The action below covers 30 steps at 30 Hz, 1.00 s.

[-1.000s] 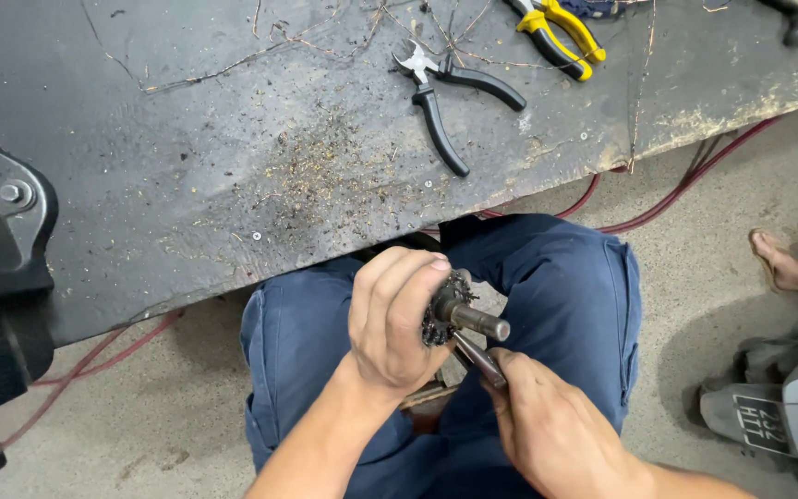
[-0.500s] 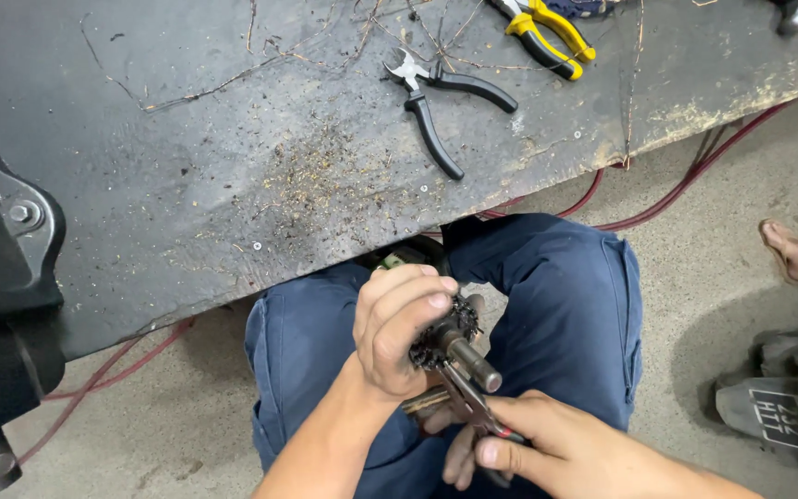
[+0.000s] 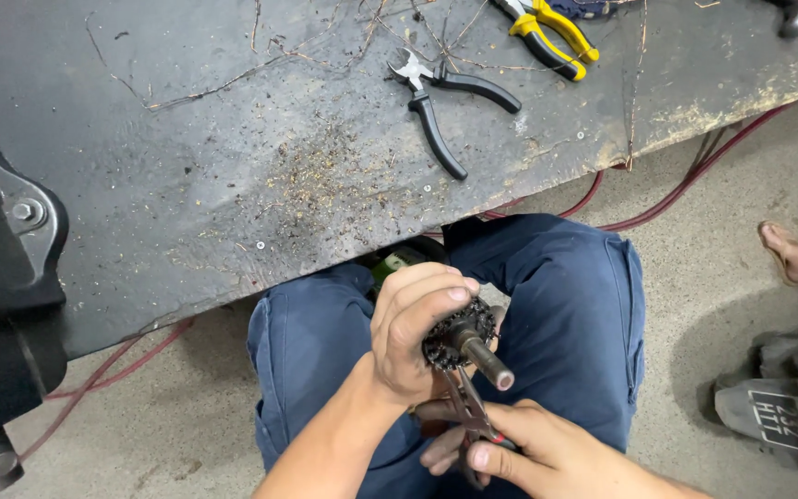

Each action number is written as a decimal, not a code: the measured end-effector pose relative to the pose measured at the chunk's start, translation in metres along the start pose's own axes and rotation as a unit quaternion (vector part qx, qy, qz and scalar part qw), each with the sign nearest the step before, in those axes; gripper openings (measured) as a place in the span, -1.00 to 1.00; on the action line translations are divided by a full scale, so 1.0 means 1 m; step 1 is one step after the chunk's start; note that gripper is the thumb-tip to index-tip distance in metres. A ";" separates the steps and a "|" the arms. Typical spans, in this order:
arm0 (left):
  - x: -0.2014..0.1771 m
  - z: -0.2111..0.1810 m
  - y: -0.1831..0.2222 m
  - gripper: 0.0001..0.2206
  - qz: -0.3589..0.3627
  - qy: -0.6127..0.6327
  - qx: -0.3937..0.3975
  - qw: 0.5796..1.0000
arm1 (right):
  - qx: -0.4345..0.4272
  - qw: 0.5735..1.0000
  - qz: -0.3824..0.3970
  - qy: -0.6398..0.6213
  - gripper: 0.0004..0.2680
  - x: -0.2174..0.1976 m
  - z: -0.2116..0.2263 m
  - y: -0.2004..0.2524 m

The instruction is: Disassembling an electric motor armature to remove copper wire using pliers

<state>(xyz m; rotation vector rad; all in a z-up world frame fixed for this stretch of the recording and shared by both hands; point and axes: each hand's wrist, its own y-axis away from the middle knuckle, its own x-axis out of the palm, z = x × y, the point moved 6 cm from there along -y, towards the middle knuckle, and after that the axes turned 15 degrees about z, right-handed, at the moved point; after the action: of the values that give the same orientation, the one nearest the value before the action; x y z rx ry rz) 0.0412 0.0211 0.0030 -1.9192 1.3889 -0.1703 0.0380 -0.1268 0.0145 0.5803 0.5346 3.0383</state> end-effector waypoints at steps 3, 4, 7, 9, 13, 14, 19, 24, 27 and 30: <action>0.001 -0.003 -0.007 -0.52 0.008 0.014 -0.007 1.000 | -0.023 1.000 0.010 0.006 -0.69 0.002 0.002 -0.003; 0.000 -0.005 -0.008 -0.52 0.009 0.014 -0.008 1.000 | -0.024 1.000 0.009 0.005 -0.69 0.002 0.002 -0.003; 0.007 -0.003 -0.011 -0.50 0.050 0.112 -0.031 0.992 | -0.008 0.999 0.029 -0.036 -0.68 0.003 -0.002 -0.002; 0.012 -0.001 -0.011 -0.50 0.053 0.151 -0.045 0.986 | 0.023 0.998 0.057 -0.018 -0.65 0.006 -0.006 -0.001; 0.012 0.000 -0.013 -0.47 0.078 0.196 -0.084 0.974 | 0.032 0.994 0.108 0.014 -0.64 0.012 -0.001 -0.007; 0.013 0.002 -0.013 -0.46 0.078 0.236 -0.098 0.964 | 0.040 0.992 0.119 0.008 -0.63 0.014 -0.002 -0.007; 0.014 0.006 -0.009 -0.44 0.068 0.321 -0.138 0.934 | 0.021 0.992 0.124 -0.028 -0.60 0.015 0.000 -0.009; 0.012 0.008 -0.008 -0.43 0.062 0.354 -0.155 0.920 | -0.005 0.989 0.101 -0.108 -0.57 0.014 -0.004 -0.003; 0.011 0.007 -0.008 -0.45 0.068 0.369 -0.149 0.915 | 0.001 0.989 0.112 -0.094 -0.55 0.012 -0.004 -0.002; 0.012 0.007 -0.008 -0.46 0.073 0.388 -0.151 0.906 | -0.001 0.989 0.117 -0.095 -0.57 0.013 -0.007 -0.001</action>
<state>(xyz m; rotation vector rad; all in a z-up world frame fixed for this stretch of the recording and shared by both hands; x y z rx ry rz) 0.0556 0.0148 -0.0011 -2.0802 2.1752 -0.7512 0.0230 -0.1277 0.0129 0.9862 0.4888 3.1457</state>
